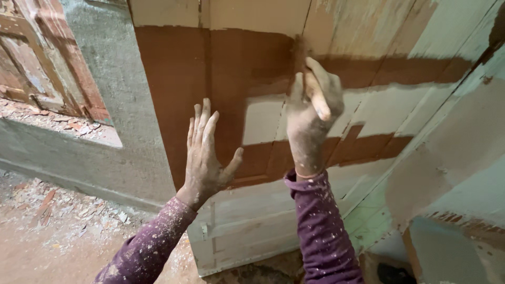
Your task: The person paints a wooden door panel with brown paint using a wide paintbrush, working across the recessed panels and rails of the door. They briefly dip the brush into a paint container on the stair landing and continue brushing paint over the unpainted areas.
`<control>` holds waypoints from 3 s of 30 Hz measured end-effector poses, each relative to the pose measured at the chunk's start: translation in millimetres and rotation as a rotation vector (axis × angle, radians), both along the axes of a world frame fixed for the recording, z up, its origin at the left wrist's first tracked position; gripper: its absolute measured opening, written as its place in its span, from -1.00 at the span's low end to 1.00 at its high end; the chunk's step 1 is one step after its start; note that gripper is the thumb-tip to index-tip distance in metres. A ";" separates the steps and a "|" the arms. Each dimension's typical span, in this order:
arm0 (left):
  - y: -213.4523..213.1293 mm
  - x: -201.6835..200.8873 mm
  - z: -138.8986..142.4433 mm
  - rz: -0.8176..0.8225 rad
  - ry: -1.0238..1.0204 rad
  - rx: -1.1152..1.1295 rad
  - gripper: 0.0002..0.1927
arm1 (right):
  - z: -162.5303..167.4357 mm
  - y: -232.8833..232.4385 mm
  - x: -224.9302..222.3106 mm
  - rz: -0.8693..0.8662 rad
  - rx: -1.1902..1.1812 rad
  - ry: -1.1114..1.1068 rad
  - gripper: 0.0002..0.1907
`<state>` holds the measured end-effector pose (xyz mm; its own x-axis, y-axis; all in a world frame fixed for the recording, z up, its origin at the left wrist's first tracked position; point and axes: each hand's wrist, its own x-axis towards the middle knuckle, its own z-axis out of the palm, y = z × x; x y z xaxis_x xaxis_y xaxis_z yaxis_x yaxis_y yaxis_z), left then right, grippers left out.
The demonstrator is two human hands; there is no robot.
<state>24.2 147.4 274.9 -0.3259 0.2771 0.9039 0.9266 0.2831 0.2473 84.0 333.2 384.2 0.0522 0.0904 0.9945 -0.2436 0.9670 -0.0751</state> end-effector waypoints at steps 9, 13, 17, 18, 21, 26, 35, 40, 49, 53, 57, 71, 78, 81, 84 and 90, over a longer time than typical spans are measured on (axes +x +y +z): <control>5.7 5.3 1.1 0.003 -0.038 -0.010 -0.11 | -4.8 -4.6 -5.0 -0.007 -0.010 -0.015 -0.72; 6.6 4.3 -0.8 0.002 -0.026 -0.004 -0.12 | -3.3 -3.8 -10.0 0.030 -0.030 -0.019 -0.73; 6.8 4.3 -2.5 0.000 -0.018 -0.007 -0.11 | -3.9 -3.3 -8.2 -0.010 -0.011 0.018 -0.71; 6.8 4.6 -2.8 -0.002 -0.025 -0.012 -0.10 | -4.4 -3.1 -7.5 -0.035 -0.022 0.015 -0.69; 7.8 4.7 -2.9 -0.005 -0.043 -0.024 -0.11 | -4.8 -3.9 -9.2 -0.001 -0.132 -0.033 -0.68; 9.7 5.9 -4.1 -0.029 -0.045 -0.008 -0.11 | -1.1 -5.4 -17.8 0.098 -0.104 -0.031 -0.70; 5.7 2.5 -4.5 -0.046 -0.035 0.018 -0.12 | 0.5 1.7 -7.1 0.044 0.021 0.053 -0.75; 6.2 4.9 -8.1 -0.066 -0.053 0.007 -0.11 | -8.1 -7.2 -9.0 0.135 0.003 0.017 -0.73; 3.5 1.7 -12.6 -0.079 -0.059 0.007 -0.11 | 7.5 -27.6 -16.1 0.100 -0.038 0.011 -0.76; 4.3 0.8 -14.9 -0.080 -0.067 -0.011 -0.09 | -10.9 -66.6 -13.7 0.285 -0.098 -0.080 -0.77; 1.1 -1.6 -16.1 -0.065 -0.067 -0.030 -0.09 | -18.0 -63.5 -10.8 0.350 -0.077 -0.187 -0.84; 19.9 8.2 -15.7 -0.111 -0.055 -0.042 -0.11 | -7.9 37.3 -9.8 -0.089 -0.228 -0.051 -0.68; 33.0 10.7 -14.6 -0.107 -0.017 -0.043 -0.11 | -15.0 33.3 -3.5 0.153 -0.019 -0.024 -0.77; 33.6 11.2 -15.8 -0.089 -0.019 -0.052 -0.13 | -7.4 59.4 8.6 -0.045 -0.009 0.009 -0.77; 37.1 12.0 -16.6 -0.082 0.002 -0.019 -0.12 | -1.6 68.6 8.2 -0.079 -0.018 0.043 -0.71; 52.7 16.7 -14.8 -0.098 -0.008 -0.050 -0.11 | -11.9 38.2 -13.7 0.138 -0.084 -0.032 -0.69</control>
